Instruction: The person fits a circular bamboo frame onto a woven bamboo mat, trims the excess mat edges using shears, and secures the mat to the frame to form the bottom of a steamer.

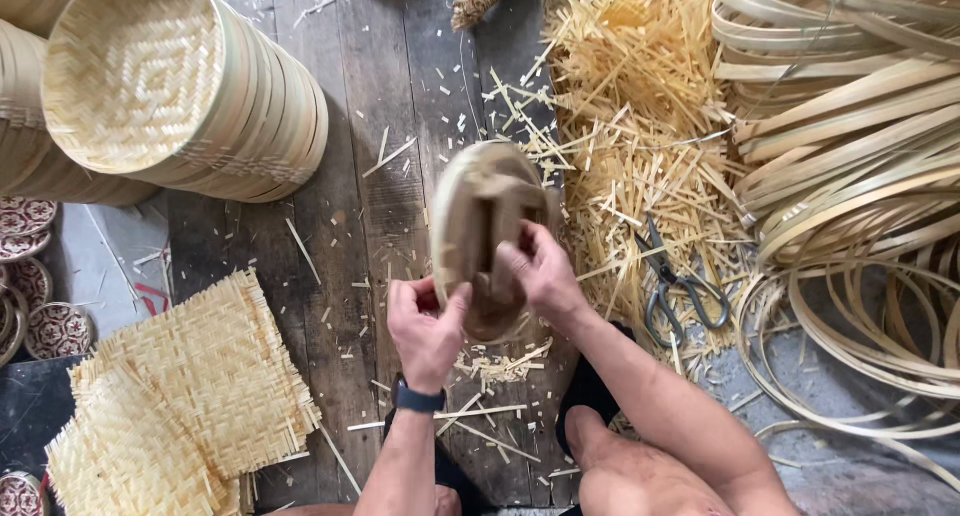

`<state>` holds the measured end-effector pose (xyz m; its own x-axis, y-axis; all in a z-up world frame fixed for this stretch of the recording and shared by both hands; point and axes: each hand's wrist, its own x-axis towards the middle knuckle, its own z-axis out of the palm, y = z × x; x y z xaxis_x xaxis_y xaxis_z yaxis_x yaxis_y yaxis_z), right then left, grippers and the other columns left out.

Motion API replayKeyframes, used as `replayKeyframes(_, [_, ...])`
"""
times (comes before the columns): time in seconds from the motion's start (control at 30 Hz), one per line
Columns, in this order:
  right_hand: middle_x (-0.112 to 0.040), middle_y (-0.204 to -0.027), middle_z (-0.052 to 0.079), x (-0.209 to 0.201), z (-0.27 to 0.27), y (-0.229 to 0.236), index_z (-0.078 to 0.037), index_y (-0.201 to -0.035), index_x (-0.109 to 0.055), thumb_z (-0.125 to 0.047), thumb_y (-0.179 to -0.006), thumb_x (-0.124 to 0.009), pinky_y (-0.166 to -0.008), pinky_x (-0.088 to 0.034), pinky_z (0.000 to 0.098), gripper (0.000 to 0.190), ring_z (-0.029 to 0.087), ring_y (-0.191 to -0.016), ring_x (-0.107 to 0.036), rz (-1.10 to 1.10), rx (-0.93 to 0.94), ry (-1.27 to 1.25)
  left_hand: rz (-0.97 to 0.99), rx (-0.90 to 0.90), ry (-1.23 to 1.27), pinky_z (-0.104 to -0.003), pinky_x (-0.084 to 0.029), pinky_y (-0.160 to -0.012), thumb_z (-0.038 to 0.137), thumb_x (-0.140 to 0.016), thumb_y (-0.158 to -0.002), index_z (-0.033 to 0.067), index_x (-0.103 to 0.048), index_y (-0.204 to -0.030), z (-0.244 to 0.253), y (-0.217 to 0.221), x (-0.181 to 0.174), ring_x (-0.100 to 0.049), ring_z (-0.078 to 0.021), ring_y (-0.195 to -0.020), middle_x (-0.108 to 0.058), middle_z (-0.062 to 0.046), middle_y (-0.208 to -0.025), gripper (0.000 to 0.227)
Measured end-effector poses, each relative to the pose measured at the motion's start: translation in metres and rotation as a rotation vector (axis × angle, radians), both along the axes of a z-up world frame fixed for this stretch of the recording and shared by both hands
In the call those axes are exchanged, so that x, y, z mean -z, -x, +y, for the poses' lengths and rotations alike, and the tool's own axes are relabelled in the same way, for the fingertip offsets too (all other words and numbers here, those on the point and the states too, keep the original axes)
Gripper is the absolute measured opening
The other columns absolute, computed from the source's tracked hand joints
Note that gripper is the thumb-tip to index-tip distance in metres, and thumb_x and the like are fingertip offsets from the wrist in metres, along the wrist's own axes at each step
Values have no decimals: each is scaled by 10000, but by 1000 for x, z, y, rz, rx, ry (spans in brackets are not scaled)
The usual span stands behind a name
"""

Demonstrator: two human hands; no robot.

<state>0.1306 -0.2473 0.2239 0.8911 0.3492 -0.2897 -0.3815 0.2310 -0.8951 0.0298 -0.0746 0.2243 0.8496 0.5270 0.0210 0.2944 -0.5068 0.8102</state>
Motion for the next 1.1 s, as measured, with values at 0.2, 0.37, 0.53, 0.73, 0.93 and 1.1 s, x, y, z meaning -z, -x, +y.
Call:
replayKeyframes(0.2, [-587,-1202,101,-16,-18,17,-6,-1482,-418,-431,-1064,-495,-1053,-479,523,601,321,-1208,-503,228,189,-456,-247,309,78,-372,-606,-851,613,-529,-993,54,-580,-1364,-30,-15,-38,-694,-216,-1023,-691,-145,-1191,672])
replayKeyframes(0.37, [-590,-1229,122,-13,-67,22,-39,-1493,-405,-519,-1025,-406,-1018,-498,520,670,333,-1214,-526,561,484,-511,-309,336,139,-366,-592,-824,580,-451,-1070,99,-582,-1443,-37,-26,-17,-670,-213,-1011,-717,-147,-1201,623])
replayKeyframes(0.53, [-594,-1261,145,10,-107,44,-34,-1497,-400,-574,-1003,-377,-997,-522,497,732,324,-1206,-561,642,469,-516,-270,18,-119,-232,-502,-559,459,-446,-1117,129,-739,-1185,49,-52,8,-621,-66,-683,-784,-77,-952,446])
replayKeyframes(0.73, [-598,-1300,174,66,-79,40,-27,-1502,-394,-640,-977,-344,-973,-550,469,809,313,-1197,-602,738,313,-402,-376,-128,178,-280,-549,-754,433,-589,-1177,-15,-717,-1109,144,-61,-7,-633,-58,-847,-733,-68,-997,470])
replayKeyframes(0.93, [-638,-1292,218,121,-61,67,3,-1495,-405,-733,-948,-296,-961,-569,445,924,325,-1173,-651,603,57,-361,63,-319,372,-312,-404,-632,543,-703,-975,-4,-787,-945,157,-77,41,-468,-117,-703,-607,1,-775,554])
replayKeyframes(1.1, [-722,-1032,163,159,-87,98,-75,-1170,-690,-542,-1028,-401,-900,-556,463,567,309,-997,-689,257,-64,543,132,-218,242,-320,-501,-757,573,-707,-927,16,-775,-1041,144,-85,104,-584,-124,-799,-711,-18,-835,573])
